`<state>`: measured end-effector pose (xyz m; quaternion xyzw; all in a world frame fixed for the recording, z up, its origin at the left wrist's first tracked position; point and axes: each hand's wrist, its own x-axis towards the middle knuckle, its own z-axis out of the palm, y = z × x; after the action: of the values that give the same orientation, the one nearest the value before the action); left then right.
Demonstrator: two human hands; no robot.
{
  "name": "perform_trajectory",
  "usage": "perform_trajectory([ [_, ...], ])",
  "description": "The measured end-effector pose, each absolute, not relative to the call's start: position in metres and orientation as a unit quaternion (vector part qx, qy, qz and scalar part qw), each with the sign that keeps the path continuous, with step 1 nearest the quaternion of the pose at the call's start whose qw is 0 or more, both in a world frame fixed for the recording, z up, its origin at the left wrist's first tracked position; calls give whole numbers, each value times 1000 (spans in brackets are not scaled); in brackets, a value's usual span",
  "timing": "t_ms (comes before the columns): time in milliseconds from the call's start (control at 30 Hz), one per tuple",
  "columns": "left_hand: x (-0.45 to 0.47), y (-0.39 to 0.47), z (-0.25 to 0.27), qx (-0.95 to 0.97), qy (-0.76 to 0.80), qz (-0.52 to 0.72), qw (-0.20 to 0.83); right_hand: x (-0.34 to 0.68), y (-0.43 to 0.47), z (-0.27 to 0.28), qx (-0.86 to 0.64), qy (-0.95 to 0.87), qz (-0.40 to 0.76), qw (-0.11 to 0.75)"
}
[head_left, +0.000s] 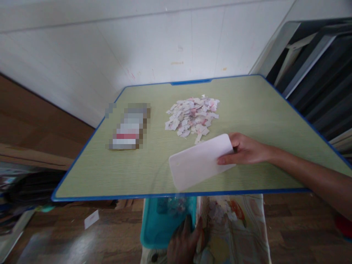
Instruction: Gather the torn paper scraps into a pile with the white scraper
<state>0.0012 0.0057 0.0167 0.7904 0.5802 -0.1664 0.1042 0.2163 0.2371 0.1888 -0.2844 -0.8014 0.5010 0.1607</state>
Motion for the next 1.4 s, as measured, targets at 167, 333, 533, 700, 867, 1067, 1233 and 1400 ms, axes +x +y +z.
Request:
perform_trajectory([
  [167, 0, 4, 14, 801, 580, -140, 50, 219, 239, 188, -271, -800, 515, 144],
  [333, 1, 5, 17, 793, 587, -136, 92, 228, 248, 184, -331, -720, 569, 220],
  [533, 1, 6, 15, 793, 586, -141, 82, 249, 273, 184, -390, -592, 593, 382],
  [700, 1, 5, 9, 791, 592, -139, 66, 276, 299, 181, -454, -578, 521, 433],
  [867, 1, 9, 10, 794, 582, -161, 74, 285, 305, 180, -471, -579, 520, 414],
  [1067, -1, 8, 8, 806, 575, -138, 43, 273, 291, 186, -454, -639, 524, 334],
  [1233, 0, 9, 12, 803, 573, -149, 75, 270, 288, 189, -449, -640, 546, 302],
  [1400, 1, 10, 19, 804, 569, -164, 53, 270, 291, 186, -456, -595, 547, 372],
])
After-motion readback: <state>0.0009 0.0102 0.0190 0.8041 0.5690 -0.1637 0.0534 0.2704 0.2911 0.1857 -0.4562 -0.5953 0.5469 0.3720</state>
